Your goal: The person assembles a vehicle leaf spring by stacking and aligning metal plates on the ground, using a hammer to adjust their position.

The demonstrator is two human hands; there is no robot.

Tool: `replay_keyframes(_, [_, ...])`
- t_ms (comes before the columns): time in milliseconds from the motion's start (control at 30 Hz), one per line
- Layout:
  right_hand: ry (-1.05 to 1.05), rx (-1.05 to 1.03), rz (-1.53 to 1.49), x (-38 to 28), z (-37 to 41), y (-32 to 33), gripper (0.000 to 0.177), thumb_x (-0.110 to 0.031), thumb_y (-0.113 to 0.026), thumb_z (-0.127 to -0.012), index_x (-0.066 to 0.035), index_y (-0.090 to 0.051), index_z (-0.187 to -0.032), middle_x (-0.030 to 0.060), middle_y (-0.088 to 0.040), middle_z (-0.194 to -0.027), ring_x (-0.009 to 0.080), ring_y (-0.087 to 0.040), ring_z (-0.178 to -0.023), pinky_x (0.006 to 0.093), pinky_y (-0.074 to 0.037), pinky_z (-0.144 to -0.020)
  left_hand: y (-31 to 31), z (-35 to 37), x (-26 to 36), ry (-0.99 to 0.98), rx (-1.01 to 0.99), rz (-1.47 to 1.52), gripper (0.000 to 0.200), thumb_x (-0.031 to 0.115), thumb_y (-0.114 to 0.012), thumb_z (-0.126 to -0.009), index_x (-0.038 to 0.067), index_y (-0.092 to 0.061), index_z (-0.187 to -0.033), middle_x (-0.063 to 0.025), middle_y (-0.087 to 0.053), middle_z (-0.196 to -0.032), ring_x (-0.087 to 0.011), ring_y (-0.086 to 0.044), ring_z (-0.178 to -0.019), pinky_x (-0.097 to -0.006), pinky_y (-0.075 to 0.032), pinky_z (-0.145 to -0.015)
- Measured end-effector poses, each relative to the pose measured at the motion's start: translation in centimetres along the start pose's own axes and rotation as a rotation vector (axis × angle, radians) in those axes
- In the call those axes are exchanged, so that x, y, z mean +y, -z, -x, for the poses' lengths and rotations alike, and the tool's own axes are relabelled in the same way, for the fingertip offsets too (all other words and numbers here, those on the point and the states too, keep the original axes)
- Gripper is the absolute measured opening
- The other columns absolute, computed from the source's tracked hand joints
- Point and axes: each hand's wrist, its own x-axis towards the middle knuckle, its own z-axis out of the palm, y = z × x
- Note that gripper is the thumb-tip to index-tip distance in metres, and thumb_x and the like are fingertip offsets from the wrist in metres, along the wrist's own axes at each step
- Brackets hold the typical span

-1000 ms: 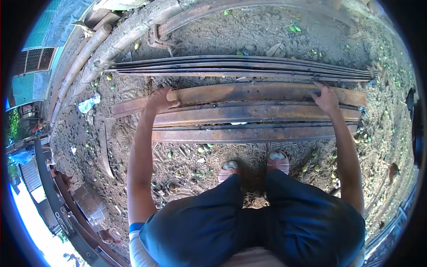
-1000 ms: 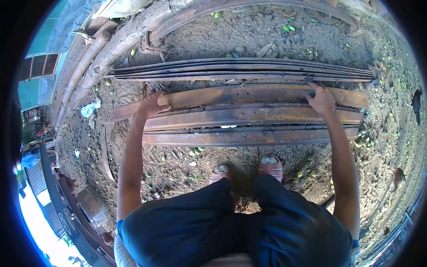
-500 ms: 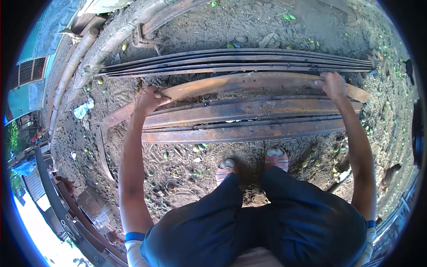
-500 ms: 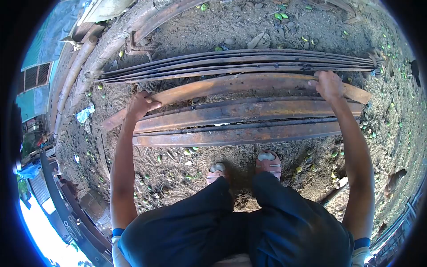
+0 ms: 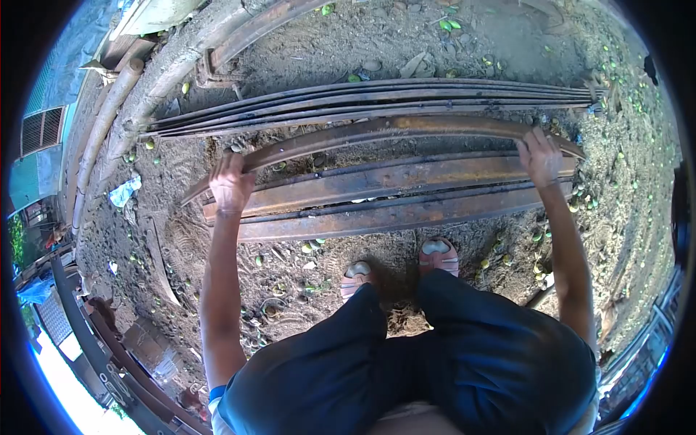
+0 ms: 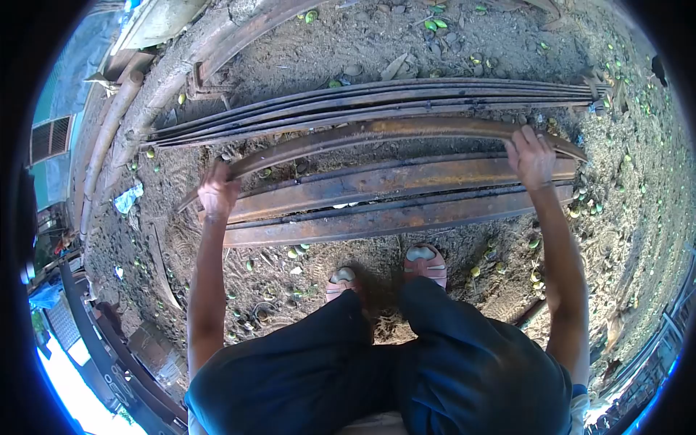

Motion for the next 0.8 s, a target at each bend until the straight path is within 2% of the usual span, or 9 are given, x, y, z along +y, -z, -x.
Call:
replay_keyframes(33, [0.004,0.003,0.007,0.2,-0.4,0.2,0.022,-0.026,-0.071,-0.087,-0.008,-0.06,-0.084,0.0099,-0.06,-0.089,0.0348,-0.063,-0.072,0.0435,-0.053,-0.065,0.8,-0.7,0.8,0.003,0.006,0.004,0.028,0.018,-0.084,-0.074,0.01,-0.057,-0.074,-0.0069,-0.069,-0.078,-0.0225,-0.069,-0.07,-0.0418,-0.058,-0.064])
replay_keyframes(100, [-0.039,-0.057,-0.007,0.0,-0.6,0.3,0.023,-0.028,-0.071,-0.087,-0.007,-0.061,-0.085,0.0105,-0.059,-0.09,0.0357,-0.063,-0.072,0.0445,-0.052,-0.068,2.5,-1.8,1.7,0.361,-0.38,0.267,0.028,0.023,-0.084,-0.078,0.007,-0.061,-0.08,-0.0104,-0.071,-0.082,-0.0251,-0.07,-0.074,-0.0432,-0.058,-0.068])
replay_keyframes(233, [-0.042,-0.136,-0.119,-0.5,-2.8,2.7,0.036,-0.033,-0.068,-0.092,-0.004,-0.061,-0.074,0.0132,-0.059,-0.08,0.0375,-0.063,-0.071,0.0467,-0.051,-0.067,2.7,-2.3,-0.8,0.319,-0.436,0.7,0.035,0.037,-0.071,-0.092,0.003,-0.067,-0.099,-0.0161,-0.071,-0.087,-0.0339,-0.07,-0.079,-0.0458,-0.054,-0.075])
replay_keyframes(367, [-0.098,-0.129,-0.132,-0.1,-3.2,1.3,0.042,-0.034,-0.066,-0.095,-0.002,-0.06,-0.069,0.0145,-0.06,-0.076,0.0391,-0.062,-0.07,0.0482,-0.05,-0.066,-0.5,-2.6,-2.4,0.405,-0.45,0.459,0.041,0.043,-0.061,-0.096,0.003,-0.067,-0.104,-0.0234,-0.07,-0.09,-0.0452,-0.067,-0.09,-0.0478,-0.051,-0.079])
replay_keyframes(433, [-0.279,-0.171,-0.102,-0.2,-3.3,0.6,0.041,-0.032,-0.067,-0.094,0.0,-0.058,-0.07,0.0147,-0.061,-0.077,0.0405,-0.061,-0.068,0.0494,-0.049,-0.065,-1.5,-3.6,-1.7,0.488,-0.57,0.424,0.037,0.039,-0.06,-0.096,0.003,-0.067,-0.105,-0.0256,-0.069,-0.097,-0.0484,-0.064,-0.095,-0.0492,-0.05,-0.083])
replay_keyframes(567, [-0.448,-0.26,-0.127,0.8,-3.4,-0.6,0.034,-0.029,-0.068,-0.093,-0.001,-0.062,-0.075,0.016,-0.063,-0.078,0.0408,-0.063,-0.074,0.048,-0.051,-0.07,-2.6,-3.2,-0.4,0.477,-0.528,0.342,0.033,0.035,-0.059,-0.094,0.005,-0.068,-0.107,-0.023,-0.07,-0.104,-0.0466,-0.063,-0.099,-0.0506,-0.049,-0.091])
replay_keyframes(667, [-0.456,-0.123,-0.332,2.0,-2.5,-1.7,0.028,-0.029,-0.065,-0.092,-0.002,-0.068,-0.084,0.0181,-0.067,-0.082,0.0403,-0.066,-0.081,0.0463,-0.052,-0.076,-3.1,-2.6,-1.1,0.337,-0.45,0.359,0.028,0.03,-0.055,-0.095,0.009,-0.069,-0.108,-0.0179,-0.07,-0.11,-0.0424,-0.06,-0.105,-0.0474,-0.046,-0.094])
replay_keyframes(733, [-0.438,-0.252,-0.412,2.5,-2.1,-1.8,0.032,-0.034,-0.063,-0.093,-0.003,-0.071,-0.094,0.0197,-0.07,-0.088,0.0399,-0.067,-0.087,0.046,-0.052,-0.082,-3.6,-1.7,-2.2,-0.069,-0.402,0.257,0.025,0.022,-0.051,-0.097,0.009,-0.068,-0.108,-0.0166,-0.066,-0.112,-0.0376,-0.057,-0.109,-0.0476,-0.044,-0.095])
replay_keyframes(800, [-0.404,-0.332,-0.378,3.3,-2.7,-1.7,0.036,-0.037,-0.061,-0.094,-0.002,-0.071,-0.094,0.0202,-0.071,-0.092,0.0405,-0.067,-0.088,0.0468,-0.051,-0.083,-4.1,-1.0,-2.4,-0.026,-0.378,0.28,0.023,0.019,-0.051,-0.095,0.008,-0.068,-0.105,-0.0137,-0.065,-0.111,-0.0364,-0.058,-0.105,-0.0465,-0.045,-0.094])
